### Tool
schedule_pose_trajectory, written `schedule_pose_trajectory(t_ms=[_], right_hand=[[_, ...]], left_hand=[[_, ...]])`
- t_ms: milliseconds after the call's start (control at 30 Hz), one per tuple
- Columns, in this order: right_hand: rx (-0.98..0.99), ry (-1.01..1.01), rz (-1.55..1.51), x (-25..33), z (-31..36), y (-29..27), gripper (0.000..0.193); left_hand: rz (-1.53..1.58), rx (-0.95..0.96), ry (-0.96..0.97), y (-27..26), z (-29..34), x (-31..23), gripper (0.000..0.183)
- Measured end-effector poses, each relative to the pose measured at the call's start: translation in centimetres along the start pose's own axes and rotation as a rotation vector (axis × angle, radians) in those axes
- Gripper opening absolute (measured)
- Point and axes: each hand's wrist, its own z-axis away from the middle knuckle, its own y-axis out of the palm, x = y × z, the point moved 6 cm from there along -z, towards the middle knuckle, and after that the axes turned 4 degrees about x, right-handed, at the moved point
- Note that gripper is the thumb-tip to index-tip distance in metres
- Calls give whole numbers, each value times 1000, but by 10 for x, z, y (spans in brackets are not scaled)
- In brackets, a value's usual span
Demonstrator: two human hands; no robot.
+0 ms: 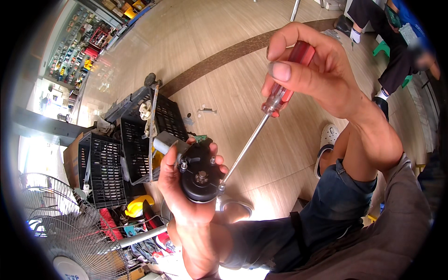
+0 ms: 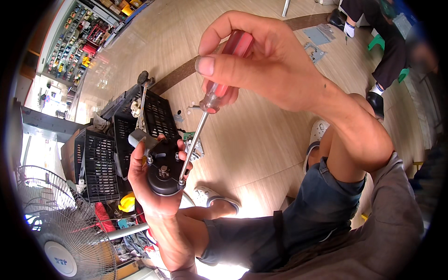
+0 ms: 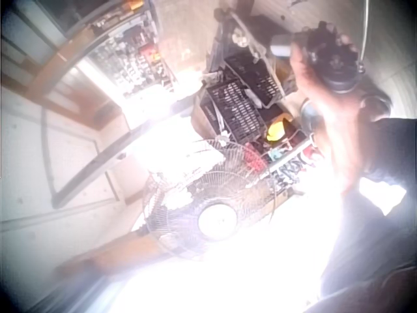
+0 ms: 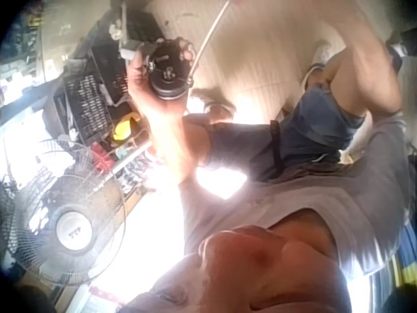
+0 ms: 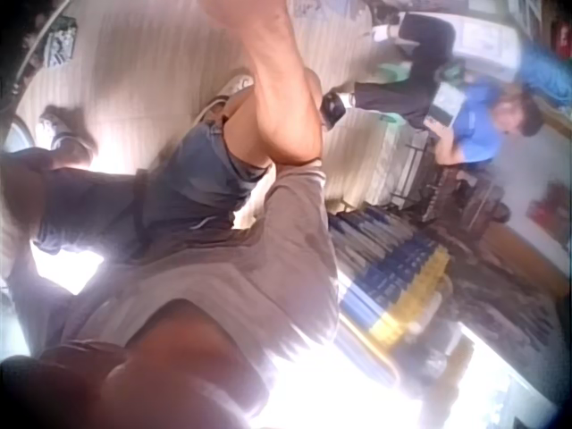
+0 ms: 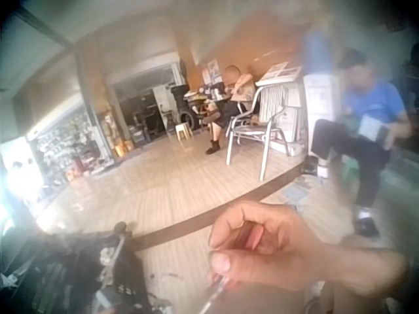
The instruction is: The person unscrews several screws from a black motor housing using a screwdriver while holding the housing in their other hand.
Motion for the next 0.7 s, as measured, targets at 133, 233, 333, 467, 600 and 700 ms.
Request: schedule_pose_trajectory(t_ms=[133,233,333,467,600,700], right_hand=[[9,-12,18,3,0,0,20],[17,-7,26,4,1,0,19],[15,-22,23,5,1,0,19],[17,-11,31,5,1,0,18],[12,-22,20,4,3,0,19],[6,15,24,4,1,3,19]], left_hand=[[-6,-19,11,-1,-1,1,37],[-3,-15,14,-1,-1,1,37],[5,-15,14,-1,-1,1,37],[2,-22,21,0,0,0,37],[1,-15,19,0,-1,1,37],[-6,-18,16,-2,0,0,36]])
